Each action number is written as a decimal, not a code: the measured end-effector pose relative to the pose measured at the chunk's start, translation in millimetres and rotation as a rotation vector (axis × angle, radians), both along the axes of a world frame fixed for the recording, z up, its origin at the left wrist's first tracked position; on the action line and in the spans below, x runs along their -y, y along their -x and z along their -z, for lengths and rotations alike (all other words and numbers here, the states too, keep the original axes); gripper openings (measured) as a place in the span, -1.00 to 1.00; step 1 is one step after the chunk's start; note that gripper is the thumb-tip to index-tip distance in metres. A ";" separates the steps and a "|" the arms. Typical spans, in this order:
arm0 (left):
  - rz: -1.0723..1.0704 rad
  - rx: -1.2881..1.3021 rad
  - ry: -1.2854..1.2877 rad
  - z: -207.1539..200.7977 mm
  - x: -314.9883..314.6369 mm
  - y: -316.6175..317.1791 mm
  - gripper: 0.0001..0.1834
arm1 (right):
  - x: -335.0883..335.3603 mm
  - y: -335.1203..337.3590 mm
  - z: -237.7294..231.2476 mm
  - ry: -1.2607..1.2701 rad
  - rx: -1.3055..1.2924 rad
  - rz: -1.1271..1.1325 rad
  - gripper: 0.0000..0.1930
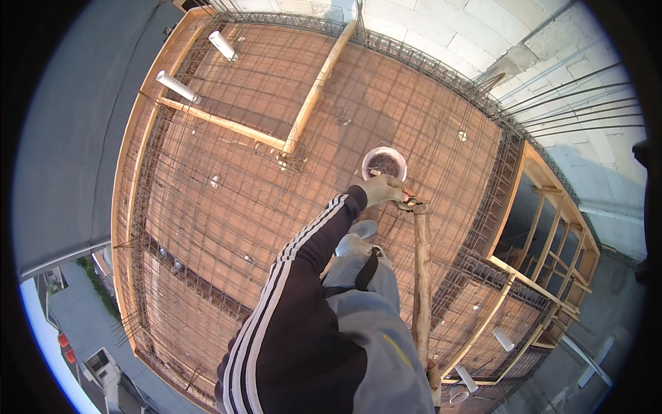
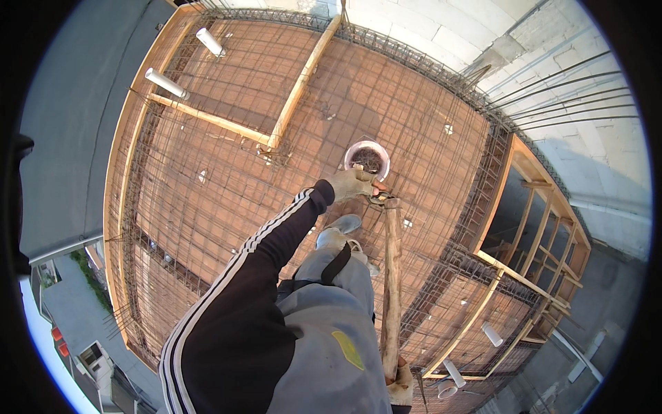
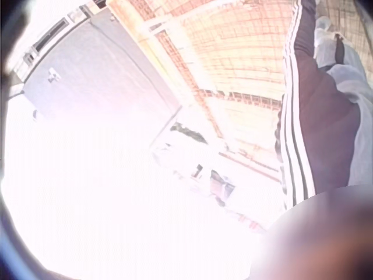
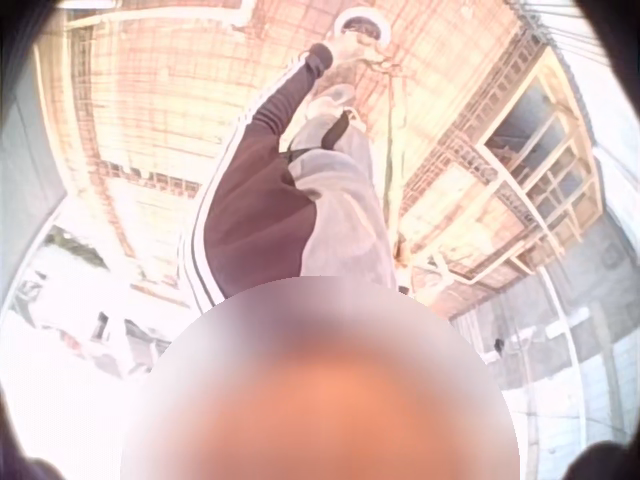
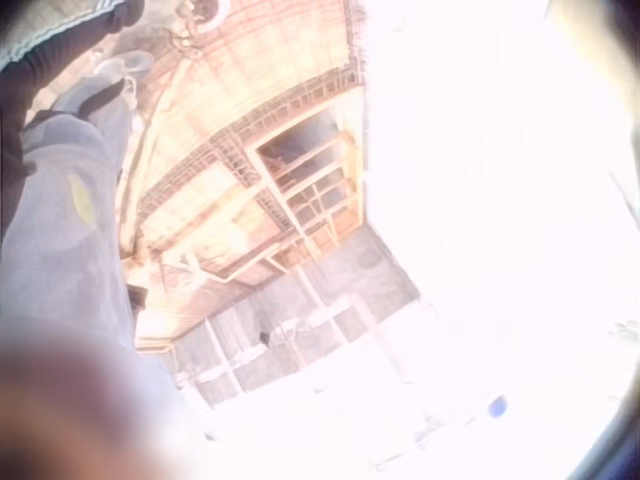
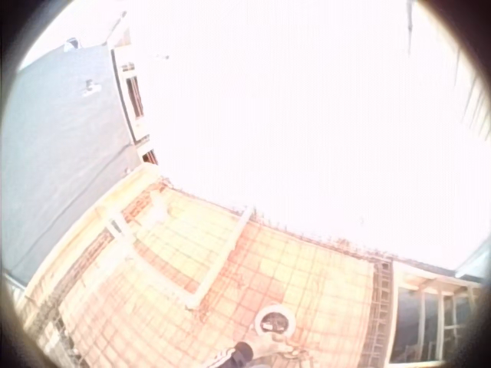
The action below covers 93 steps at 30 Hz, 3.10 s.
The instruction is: The person walks on a rebar grid at a construction site and uses a long wooden stick to adjust and position rebar ties. They retrieve a pink bucket containing rebar ties and continue manipulating the rebar grid with the stick.
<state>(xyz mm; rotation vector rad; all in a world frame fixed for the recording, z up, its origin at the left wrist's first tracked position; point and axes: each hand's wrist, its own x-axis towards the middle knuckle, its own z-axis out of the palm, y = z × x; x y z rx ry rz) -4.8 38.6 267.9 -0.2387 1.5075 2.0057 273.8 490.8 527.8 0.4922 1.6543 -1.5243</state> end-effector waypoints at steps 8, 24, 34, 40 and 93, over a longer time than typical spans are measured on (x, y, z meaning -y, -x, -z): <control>-0.044 -0.027 -0.008 -27.8 -6.8 -1.4 -0.60 | -27.2 -20.7 21.9 0.007 0.057 0.076 -0.44; -0.172 0.102 -0.220 -4.6 -58.5 13.4 -0.65 | -5.0 -16.9 -0.8 -0.007 0.014 0.165 -0.19; -0.261 0.149 -0.125 6.1 -68.1 29.3 -0.67 | -19.8 -24.5 27.1 -0.008 0.056 0.232 -0.30; -0.210 0.080 0.002 3.6 -63.2 36.0 -0.69 | -7.9 -19.8 37.2 -0.042 0.208 0.339 -0.32; -1.019 0.348 -0.158 162.0 1.1 63.9 -0.95 | 19.1 -2.3 15.7 -0.256 0.115 0.303 -0.12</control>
